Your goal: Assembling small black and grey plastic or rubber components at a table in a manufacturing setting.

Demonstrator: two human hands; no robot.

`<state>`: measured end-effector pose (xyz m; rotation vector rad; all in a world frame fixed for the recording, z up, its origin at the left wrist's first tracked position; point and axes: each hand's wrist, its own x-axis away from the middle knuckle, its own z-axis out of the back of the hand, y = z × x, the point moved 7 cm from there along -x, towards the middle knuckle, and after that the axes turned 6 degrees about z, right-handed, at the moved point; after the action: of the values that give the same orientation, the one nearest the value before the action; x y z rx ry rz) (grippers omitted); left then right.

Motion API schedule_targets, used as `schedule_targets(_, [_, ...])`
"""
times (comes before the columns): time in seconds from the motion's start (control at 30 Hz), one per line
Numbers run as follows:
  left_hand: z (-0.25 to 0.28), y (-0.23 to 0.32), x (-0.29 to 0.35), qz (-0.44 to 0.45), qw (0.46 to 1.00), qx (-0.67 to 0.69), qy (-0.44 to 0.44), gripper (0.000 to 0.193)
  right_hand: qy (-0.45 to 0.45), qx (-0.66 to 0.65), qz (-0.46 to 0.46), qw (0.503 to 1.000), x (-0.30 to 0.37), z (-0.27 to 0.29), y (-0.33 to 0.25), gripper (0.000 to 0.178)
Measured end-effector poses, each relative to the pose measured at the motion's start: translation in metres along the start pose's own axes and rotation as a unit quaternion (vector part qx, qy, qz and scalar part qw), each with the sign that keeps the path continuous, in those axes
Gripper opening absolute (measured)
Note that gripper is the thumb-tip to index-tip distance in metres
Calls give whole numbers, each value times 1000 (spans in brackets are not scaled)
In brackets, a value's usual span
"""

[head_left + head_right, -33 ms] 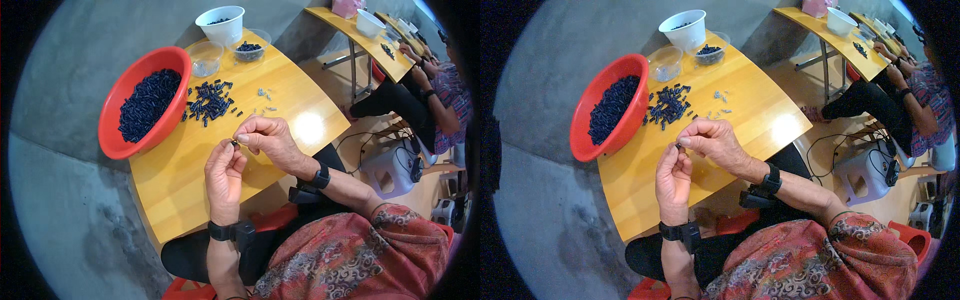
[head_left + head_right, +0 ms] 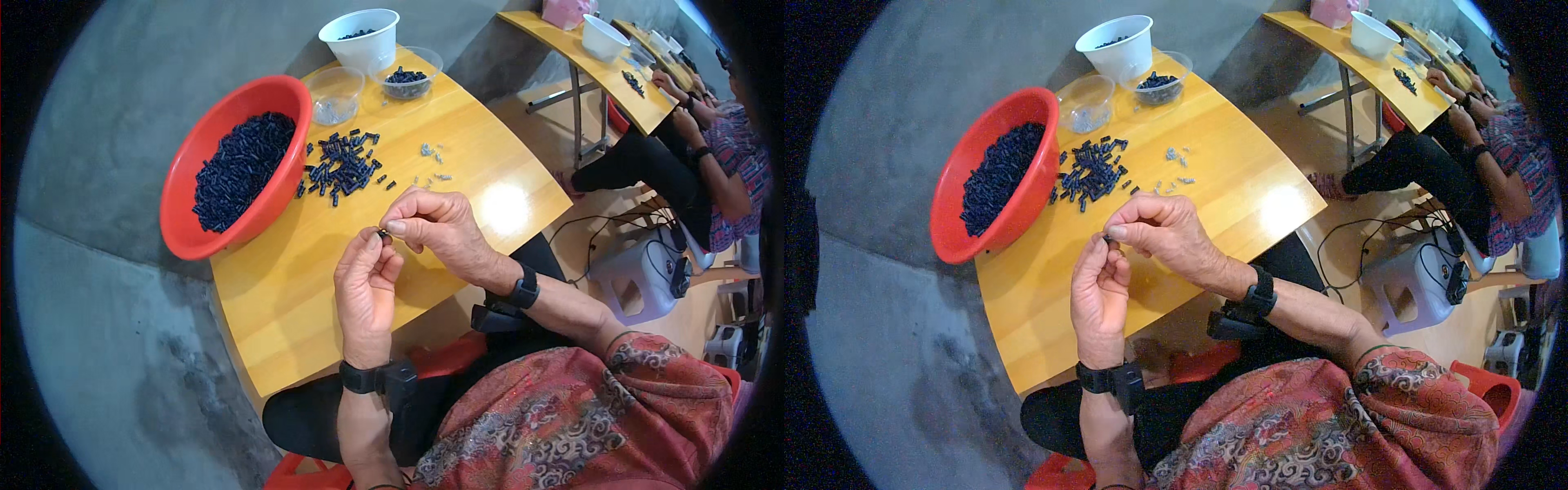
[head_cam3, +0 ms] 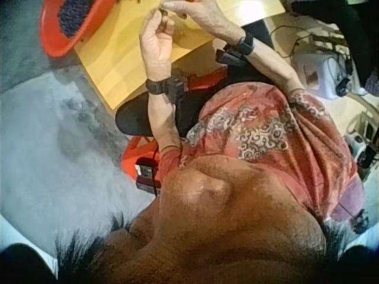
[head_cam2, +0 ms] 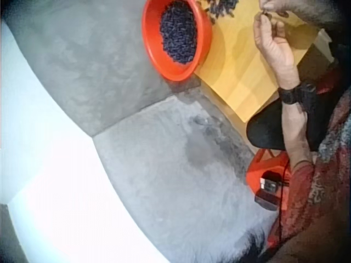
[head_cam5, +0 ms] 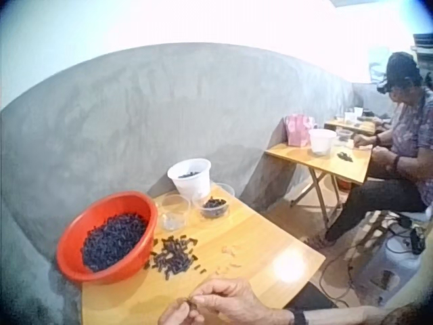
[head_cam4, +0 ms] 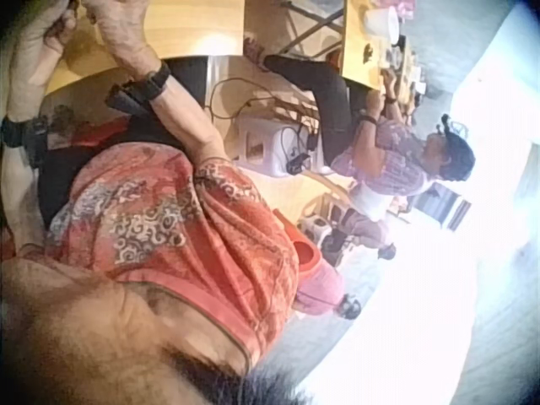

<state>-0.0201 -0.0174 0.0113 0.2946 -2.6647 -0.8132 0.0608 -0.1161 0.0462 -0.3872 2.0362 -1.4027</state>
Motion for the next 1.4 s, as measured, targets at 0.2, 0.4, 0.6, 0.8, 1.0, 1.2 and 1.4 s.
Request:
schedule_targets(0.2, [-1, -6, 2, -1, 1000, -11, 4, 16, -7, 41, 26, 999, 1, 4, -6, 7])
schedule_targets(0.4, [-5, -16, 6, 14, 1000, -2, 2, 17, -10, 138, 132, 982, 1, 7, -21, 8])
schedule_targets(0.6, [-5, -15, 7, 20, 994, -109, -5, 19, -58, 153, 98, 982, -2, 10, -15, 9])
schedule_targets(0.8, [-6, -12, 7, 6, 981, -193, -14, 18, -97, 177, 88, 975, -2, 9, -18, 9])
schedule_targets(1.0, [-9, -1, 11, -33, 963, -266, -7, 18, -152, 237, 139, 949, -2, 1, -38, 8])
schedule_targets(1.2, [-12, 8, 14, -52, 957, -287, -3, 17, -169, 302, 229, 910, 6, -8, -54, 7])
schedule_targets(1.4, [-13, 12, 16, -51, 954, -295, -5, 18, -149, 253, 127, 948, 7, -5, -48, 7])
